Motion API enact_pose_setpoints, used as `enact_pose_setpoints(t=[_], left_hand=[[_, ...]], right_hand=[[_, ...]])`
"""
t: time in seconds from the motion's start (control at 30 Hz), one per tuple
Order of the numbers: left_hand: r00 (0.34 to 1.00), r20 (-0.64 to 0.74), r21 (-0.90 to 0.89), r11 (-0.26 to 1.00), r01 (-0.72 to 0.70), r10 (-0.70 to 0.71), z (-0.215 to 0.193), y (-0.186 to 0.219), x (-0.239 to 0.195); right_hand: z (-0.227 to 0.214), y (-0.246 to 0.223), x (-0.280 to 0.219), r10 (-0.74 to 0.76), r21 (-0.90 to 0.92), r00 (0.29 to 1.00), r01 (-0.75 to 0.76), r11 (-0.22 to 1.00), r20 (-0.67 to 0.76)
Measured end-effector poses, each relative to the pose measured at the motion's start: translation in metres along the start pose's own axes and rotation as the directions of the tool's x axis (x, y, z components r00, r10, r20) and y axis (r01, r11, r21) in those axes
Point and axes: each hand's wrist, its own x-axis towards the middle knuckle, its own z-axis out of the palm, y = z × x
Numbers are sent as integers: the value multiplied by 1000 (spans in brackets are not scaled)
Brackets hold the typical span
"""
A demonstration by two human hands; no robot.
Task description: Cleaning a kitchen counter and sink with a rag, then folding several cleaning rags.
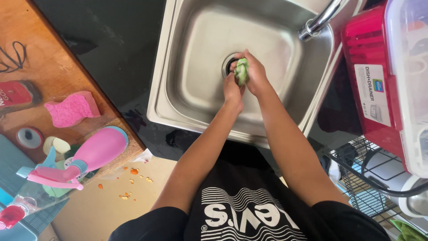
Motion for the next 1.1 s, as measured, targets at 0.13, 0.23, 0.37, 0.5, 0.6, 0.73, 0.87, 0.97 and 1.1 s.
enact_pose_setpoints(t=[0.13, 0.23, 0.37, 0.5, 0.6, 0.73, 0.87, 0.97, 1.1], left_hand=[[986, 112, 40, 991, -128, 123, -9, -31, 7], [913, 157, 345, 845, -409, 377, -10, -42, -21], [434, 560, 684, -99, -723, 705, -16, -43, -62], [655, 593, 736, 16, -677, 467, -22, -35, -83], [794, 506, 756, 269, -597, 338, -27, -32, -82], [890, 425, 876, 174, -450, 164, -37, -21, -80], [913, 387, 908, 122, -402, 128, -48, -18, -63], [934, 346, 917, 179, -356, 90, -45, -6, -61], [944, 317, 935, 137, -327, 86, -38, -1, -32]], right_hand=[[-2, -15, -50, -6, 35, 994, 2, 999, 107], [-15, -16, -64, 58, 29, 991, -62, 998, 118], [-61, 5, -35, 30, -88, 997, -23, 996, 78], [-41, 2, -37, -94, -314, 995, 95, 945, 16], [-6, -6, -46, -286, -778, 958, 184, 600, 6], [4, 6, -33, -442, -980, 878, 196, -25, 186], [-16, 36, 7, -418, -940, 852, 221, -258, 316], [-23, 36, 25, -359, -923, 871, 226, -311, 334], [-23, 20, 29, -280, -922, 904, 233, -309, 322]])
